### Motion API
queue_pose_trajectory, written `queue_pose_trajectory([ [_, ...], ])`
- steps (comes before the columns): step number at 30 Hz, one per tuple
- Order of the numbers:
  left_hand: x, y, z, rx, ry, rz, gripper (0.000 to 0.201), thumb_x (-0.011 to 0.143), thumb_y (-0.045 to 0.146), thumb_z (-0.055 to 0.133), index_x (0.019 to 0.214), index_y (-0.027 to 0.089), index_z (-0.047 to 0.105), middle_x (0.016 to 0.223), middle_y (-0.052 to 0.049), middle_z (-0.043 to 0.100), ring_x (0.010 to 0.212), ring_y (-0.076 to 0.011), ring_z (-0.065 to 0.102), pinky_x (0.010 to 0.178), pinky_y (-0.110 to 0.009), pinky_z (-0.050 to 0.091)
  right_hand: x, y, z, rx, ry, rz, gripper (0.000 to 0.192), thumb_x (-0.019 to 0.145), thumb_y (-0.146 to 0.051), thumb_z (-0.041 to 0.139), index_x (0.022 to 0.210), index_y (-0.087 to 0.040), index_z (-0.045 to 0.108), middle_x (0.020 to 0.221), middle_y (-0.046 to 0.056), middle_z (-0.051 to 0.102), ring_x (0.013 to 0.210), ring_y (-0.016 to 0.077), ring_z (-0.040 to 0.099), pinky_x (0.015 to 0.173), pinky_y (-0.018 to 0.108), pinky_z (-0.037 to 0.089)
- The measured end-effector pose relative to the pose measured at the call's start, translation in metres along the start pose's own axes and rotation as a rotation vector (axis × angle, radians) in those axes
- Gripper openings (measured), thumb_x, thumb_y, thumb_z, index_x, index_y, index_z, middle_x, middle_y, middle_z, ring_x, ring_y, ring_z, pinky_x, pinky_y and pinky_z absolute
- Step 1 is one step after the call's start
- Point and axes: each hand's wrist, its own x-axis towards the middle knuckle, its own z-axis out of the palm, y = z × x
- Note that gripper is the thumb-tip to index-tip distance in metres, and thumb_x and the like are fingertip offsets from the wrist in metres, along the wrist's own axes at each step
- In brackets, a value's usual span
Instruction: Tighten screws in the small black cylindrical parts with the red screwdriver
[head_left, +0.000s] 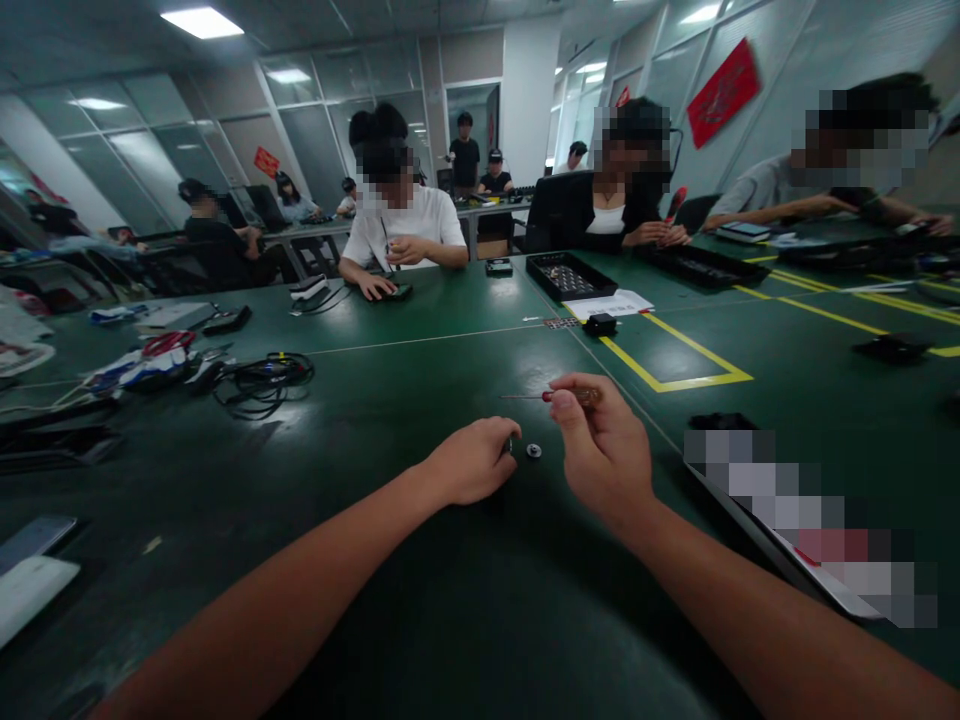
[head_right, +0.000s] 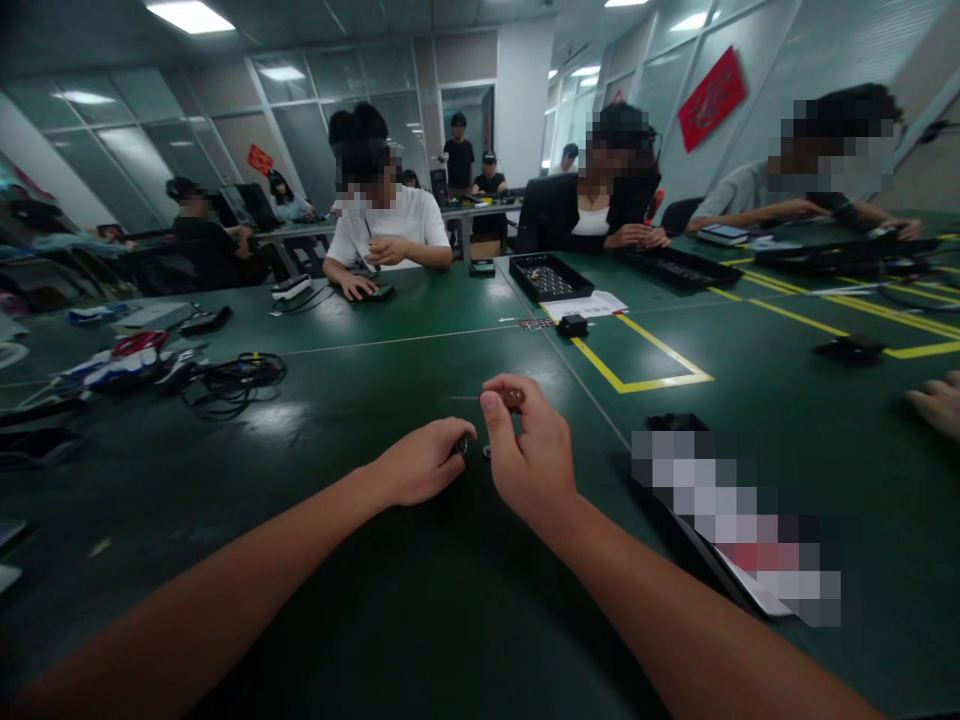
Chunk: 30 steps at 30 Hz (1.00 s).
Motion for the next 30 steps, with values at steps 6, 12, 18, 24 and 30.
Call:
queue_pose_trajectory([
  [6,0.027,0.009,0.004,0.174,-0.094,-0.014,0.037,0.092,0.047,0.062,0.119,0.023,0.066,0.104,-0.011,0.071,0.092,-0.0305,0.069,0.076,-0.039,0.053,0.000,0.000,-0.001,-0.005,-0.028,0.005,0.012,0.101,-0.033,0.055,0.104,-0.025,0.064,0.084,0.000,0.070,0.079,0.0188,0.070,0.070,0.033,0.051],
  [12,0.040,0.012,0.011,0.185,-0.163,0.017,0.018,0.092,0.037,0.064,0.098,0.022,0.072,0.093,-0.010,0.074,0.084,-0.0278,0.070,0.070,-0.035,0.050,0.000,-0.005,-0.002,-0.035,-0.043,-0.014,0.013,0.102,-0.033,0.054,0.104,-0.025,0.064,0.085,0.001,0.071,0.078,0.0195,0.069,0.071,0.035,0.051],
  [18,0.024,0.003,0.007,-0.012,-0.037,-0.016,0.024,0.093,0.037,0.063,0.112,0.025,0.068,0.094,-0.005,0.074,0.079,-0.0223,0.067,0.068,-0.031,0.046,0.000,-0.005,-0.003,-0.012,-0.013,-0.010,0.012,0.101,-0.032,0.056,0.104,-0.025,0.064,0.086,0.001,0.071,0.076,0.0188,0.068,0.071,0.035,0.051],
  [24,0.003,-0.023,-0.012,-0.301,0.136,-0.181,0.021,0.086,0.036,0.070,0.098,0.019,0.067,0.093,-0.004,0.070,0.083,-0.0202,0.064,0.073,-0.032,0.047,-0.001,-0.009,-0.003,-0.008,-0.003,-0.019,0.013,0.101,-0.033,0.056,0.105,-0.025,0.065,0.085,0.001,0.070,0.074,0.0180,0.067,0.071,0.034,0.051],
  [30,-0.033,-0.065,-0.042,-0.816,0.308,-0.443,0.031,0.090,0.040,0.063,0.111,0.017,0.068,0.096,-0.006,0.068,0.067,-0.0131,0.057,0.055,-0.024,0.039,-0.002,-0.011,-0.004,0.008,-0.013,-0.017,0.013,0.102,-0.033,0.056,0.105,-0.025,0.065,0.083,0.000,0.069,0.076,0.0187,0.067,0.070,0.034,0.051],
])
